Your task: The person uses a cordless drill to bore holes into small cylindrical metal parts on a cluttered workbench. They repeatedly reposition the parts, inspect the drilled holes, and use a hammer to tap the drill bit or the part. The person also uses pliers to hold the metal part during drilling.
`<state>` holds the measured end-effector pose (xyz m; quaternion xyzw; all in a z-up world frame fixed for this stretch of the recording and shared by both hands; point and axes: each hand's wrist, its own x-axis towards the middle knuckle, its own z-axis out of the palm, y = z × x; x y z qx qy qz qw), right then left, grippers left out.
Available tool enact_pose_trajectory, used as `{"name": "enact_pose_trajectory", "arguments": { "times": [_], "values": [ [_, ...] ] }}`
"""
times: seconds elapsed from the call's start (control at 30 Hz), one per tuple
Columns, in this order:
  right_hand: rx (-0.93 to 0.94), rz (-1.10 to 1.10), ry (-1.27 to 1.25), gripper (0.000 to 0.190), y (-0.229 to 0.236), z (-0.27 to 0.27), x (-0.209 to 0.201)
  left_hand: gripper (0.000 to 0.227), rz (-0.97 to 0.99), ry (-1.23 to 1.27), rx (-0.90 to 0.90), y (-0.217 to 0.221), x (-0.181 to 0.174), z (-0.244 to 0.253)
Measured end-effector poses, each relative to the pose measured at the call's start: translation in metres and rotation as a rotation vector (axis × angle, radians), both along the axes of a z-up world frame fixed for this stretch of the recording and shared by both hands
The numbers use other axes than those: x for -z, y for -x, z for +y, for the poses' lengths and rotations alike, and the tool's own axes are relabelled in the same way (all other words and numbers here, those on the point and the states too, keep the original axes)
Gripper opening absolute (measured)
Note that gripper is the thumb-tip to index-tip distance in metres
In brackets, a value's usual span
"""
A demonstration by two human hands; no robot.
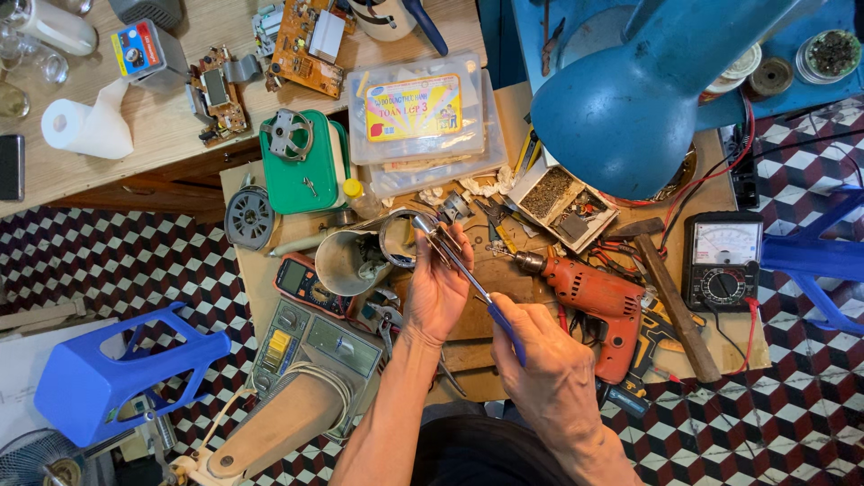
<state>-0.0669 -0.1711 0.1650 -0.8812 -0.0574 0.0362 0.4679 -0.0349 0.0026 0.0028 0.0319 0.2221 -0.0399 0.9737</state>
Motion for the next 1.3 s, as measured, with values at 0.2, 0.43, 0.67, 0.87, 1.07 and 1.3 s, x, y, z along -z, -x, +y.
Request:
{"name": "enact_pose_trajectory", "arguments": {
  "times": [0.2,0.43,0.67,0.87,1.07,1.3],
  "values": [
    [0.148,0.087,-0.105,0.029,0.007,0.008,0.001,0.033,-0.079,-0.02,0.038,-0.007,-0.01,0.001],
    [0.157,-0.07,-0.006,0.034,0.012,0.009,0.002,0.044,-0.108,-0.313,0.194,-0.026,-0.057,0.002],
    [0.116,-0.141,0.077,0.033,0.008,0.007,0.012,0.041,-0.034,-0.341,0.162,-0.038,-0.06,-0.006],
    [0.116,-0.118,0.061,0.033,0.013,0.014,0.022,0.039,0.186,-0.485,0.076,-0.043,-0.042,-0.012],
    [0.087,-0.016,0.071,0.029,0.018,0.016,0.029,0.026,0.31,-0.409,0.008,-0.045,-0.038,0.003],
    [0.051,-0.096,0.17,0.028,0.022,0.02,0.033,0.038,0.453,-0.552,0.012,-0.044,-0.031,-0.002]
  ]
}}
